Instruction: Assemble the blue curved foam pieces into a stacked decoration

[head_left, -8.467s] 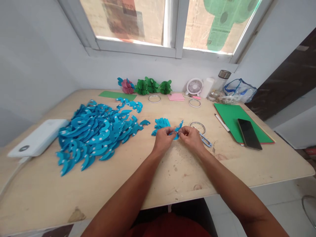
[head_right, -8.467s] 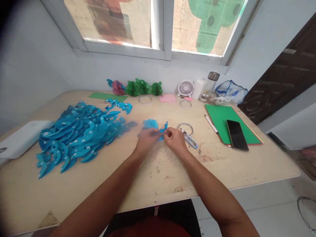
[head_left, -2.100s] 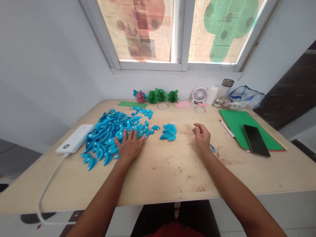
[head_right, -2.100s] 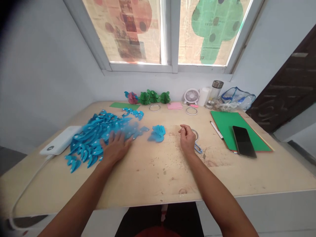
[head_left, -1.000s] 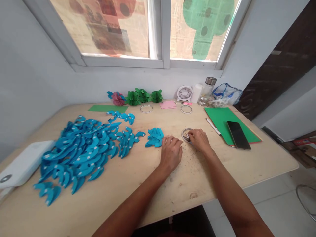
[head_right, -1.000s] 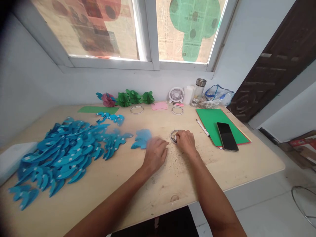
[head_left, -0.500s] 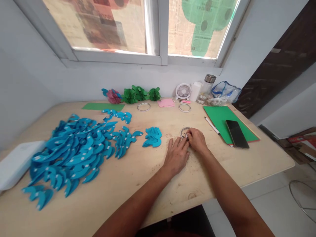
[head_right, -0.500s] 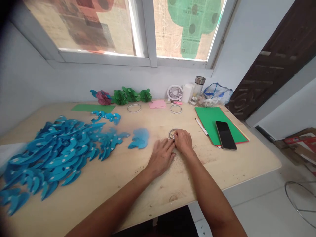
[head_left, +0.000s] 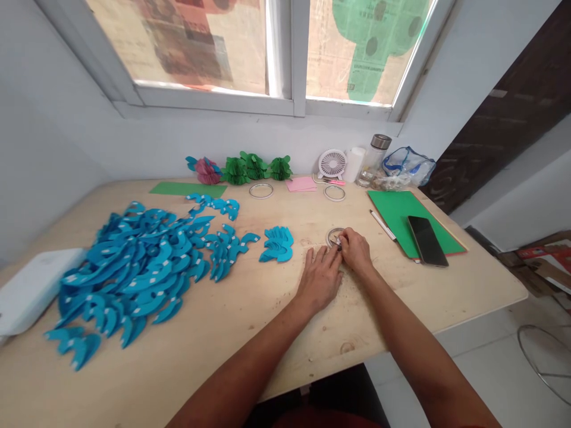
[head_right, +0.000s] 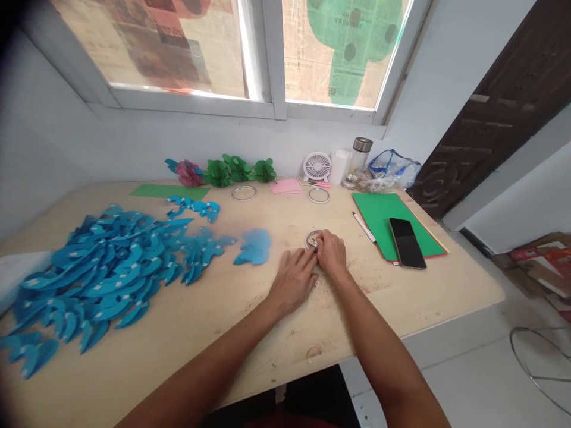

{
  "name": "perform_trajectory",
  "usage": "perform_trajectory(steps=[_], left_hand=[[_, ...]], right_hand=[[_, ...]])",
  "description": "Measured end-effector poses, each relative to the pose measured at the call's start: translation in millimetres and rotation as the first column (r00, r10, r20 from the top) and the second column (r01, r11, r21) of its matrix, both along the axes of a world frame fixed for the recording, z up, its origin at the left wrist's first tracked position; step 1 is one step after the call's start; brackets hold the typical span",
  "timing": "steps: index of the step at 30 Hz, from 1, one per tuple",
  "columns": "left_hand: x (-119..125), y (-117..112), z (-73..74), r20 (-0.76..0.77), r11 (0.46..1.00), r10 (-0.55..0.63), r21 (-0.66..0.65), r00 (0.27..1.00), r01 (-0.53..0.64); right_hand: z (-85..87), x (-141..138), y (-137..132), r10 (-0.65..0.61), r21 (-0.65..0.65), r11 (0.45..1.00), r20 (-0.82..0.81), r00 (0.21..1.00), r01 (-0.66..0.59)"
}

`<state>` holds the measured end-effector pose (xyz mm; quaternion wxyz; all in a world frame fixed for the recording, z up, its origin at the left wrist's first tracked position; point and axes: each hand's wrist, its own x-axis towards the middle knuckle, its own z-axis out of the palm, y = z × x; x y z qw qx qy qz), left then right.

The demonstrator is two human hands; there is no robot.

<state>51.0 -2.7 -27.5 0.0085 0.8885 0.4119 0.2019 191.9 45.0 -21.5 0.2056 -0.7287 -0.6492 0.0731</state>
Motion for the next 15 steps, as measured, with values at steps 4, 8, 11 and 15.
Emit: perform_trajectory(steps=[4,8,11,15], left_hand=[[0.6,-0.1,0.1,0.012,1.000,-0.008,-0.008,1.000,0.008],[0.9,-0.6,-0.6,0.013,1.000,-0.005,-0.003,1.000,0.005],[0.9,-1.3,-0.7,0.009,1.000,0.000,-0.003,1.000,0.000],[0.4,-1.8,0.2,0.001,1.000,0.003,-0.005,1.000,-0.003]], right_hand=[[2.6,-2.0,-2.4,0.002,0.008,1.000,0.009,1.000,-0.002],[2.2,-2.7,-2.2,-0.009,0.013,1.000,0.015,1.000,0.008],[1.4,-1.6,-1.4,-0.053,-0.001,0.999,-0.002,0.999,0.053],[2.2,2.3,-1.5,-0.044,0.028,0.998,-0.111,0.993,0.048]])
